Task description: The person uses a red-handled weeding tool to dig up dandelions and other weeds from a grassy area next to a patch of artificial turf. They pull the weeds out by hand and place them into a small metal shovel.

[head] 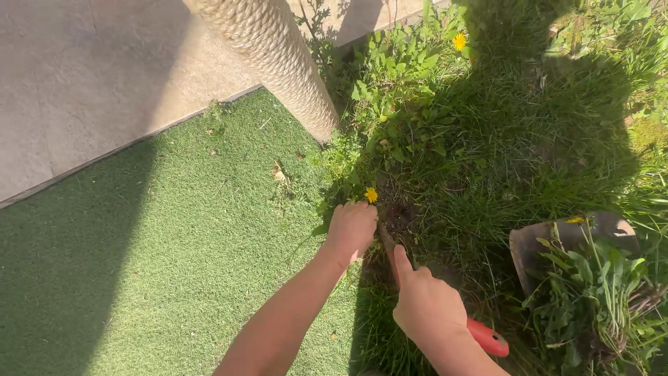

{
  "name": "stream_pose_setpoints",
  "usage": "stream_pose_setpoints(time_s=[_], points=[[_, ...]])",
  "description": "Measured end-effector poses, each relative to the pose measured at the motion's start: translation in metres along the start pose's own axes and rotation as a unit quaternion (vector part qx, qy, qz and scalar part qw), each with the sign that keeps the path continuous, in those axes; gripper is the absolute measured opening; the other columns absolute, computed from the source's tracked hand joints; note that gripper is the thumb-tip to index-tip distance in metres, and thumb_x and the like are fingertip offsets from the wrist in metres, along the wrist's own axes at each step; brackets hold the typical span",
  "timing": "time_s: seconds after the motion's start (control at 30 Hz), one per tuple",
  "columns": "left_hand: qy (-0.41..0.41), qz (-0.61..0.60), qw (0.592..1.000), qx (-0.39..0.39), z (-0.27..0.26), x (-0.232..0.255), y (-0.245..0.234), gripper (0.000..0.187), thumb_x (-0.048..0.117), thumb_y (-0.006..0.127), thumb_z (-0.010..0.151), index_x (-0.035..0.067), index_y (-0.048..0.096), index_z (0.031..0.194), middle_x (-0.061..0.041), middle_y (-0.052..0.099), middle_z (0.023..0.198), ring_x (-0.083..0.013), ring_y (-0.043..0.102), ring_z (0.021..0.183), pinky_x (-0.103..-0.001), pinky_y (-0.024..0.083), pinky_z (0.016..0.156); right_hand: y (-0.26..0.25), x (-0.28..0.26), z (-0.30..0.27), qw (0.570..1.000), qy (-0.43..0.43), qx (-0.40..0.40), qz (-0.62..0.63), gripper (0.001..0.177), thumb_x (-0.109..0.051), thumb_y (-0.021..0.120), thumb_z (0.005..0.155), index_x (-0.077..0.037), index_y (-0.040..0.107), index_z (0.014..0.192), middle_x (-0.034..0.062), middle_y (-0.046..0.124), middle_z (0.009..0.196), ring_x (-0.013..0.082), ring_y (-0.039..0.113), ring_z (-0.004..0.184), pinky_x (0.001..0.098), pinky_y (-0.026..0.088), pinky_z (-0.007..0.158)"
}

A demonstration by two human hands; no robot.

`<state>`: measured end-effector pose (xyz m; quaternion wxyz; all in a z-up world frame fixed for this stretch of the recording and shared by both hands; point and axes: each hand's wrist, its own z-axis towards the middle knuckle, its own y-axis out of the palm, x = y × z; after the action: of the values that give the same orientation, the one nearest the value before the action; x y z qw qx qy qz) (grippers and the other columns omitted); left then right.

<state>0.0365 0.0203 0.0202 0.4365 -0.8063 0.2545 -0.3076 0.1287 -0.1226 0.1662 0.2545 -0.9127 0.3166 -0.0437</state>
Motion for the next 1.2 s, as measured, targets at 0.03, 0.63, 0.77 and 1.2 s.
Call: stream_pose_setpoints(time_s=[0.03,0.63,0.77,1.2], points=[[-0.001,0.0,1.0,0.001,0.0,0.0,0.0,0.019,0.012,0.053,0.099,0.015,0.07,0.092,-0.005,0.067,0.092,-0.0287,0.064,0.087,-0.044,0.046,0.076,0.004,0.0,0.003,1.0,-0.001,0.0,-0.001,0.095,-0.011,0.053,0.087,-0.032,0.005,0.166,0.0094,0.062,0.119,0.0363,0.072,0.096,0.0492,0.057,0.079],[-0.036,-0.056,0.997,0.028,0.014,-0.011,0.006,0.029,0.022,0.044,0.101,0.009,0.062,0.083,-0.009,0.067,0.088,-0.0342,0.065,0.082,-0.052,0.049,0.068,-0.038,-0.026,0.019,0.687,0.11,-0.075,0.714,0.059,0.002,0.066,0.076,-0.011,0.063,0.134,0.0101,0.037,0.058,0.0214,0.032,0.041,0.0358,0.026,0.041],[-0.036,-0.131,0.991,0.015,0.02,-0.022,0.006,0.03,0.029,0.046,0.1,0.011,0.063,0.084,-0.011,0.063,0.079,-0.0356,0.067,0.08,-0.051,0.055,0.076,-0.037,-0.013,0.064,0.704,0.015,-0.066,0.707,0.082,-0.005,0.072,0.077,0.009,0.038,0.15,0.0106,0.052,0.059,0.0176,0.05,0.043,0.0355,0.044,0.046],[-0.161,-0.553,0.817,0.008,-0.041,-0.005,-0.037,0.029,0.026,0.043,0.112,0.019,0.036,0.085,0.001,0.041,0.077,-0.0122,0.04,0.061,-0.027,0.03,0.043,-0.03,-0.004,-0.012,0.917,0.01,-0.067,0.392,0.099,-0.012,0.064,0.082,-0.031,0.016,0.166,0.0109,0.069,0.123,0.024,0.051,0.054,0.0352,0.043,0.052]])
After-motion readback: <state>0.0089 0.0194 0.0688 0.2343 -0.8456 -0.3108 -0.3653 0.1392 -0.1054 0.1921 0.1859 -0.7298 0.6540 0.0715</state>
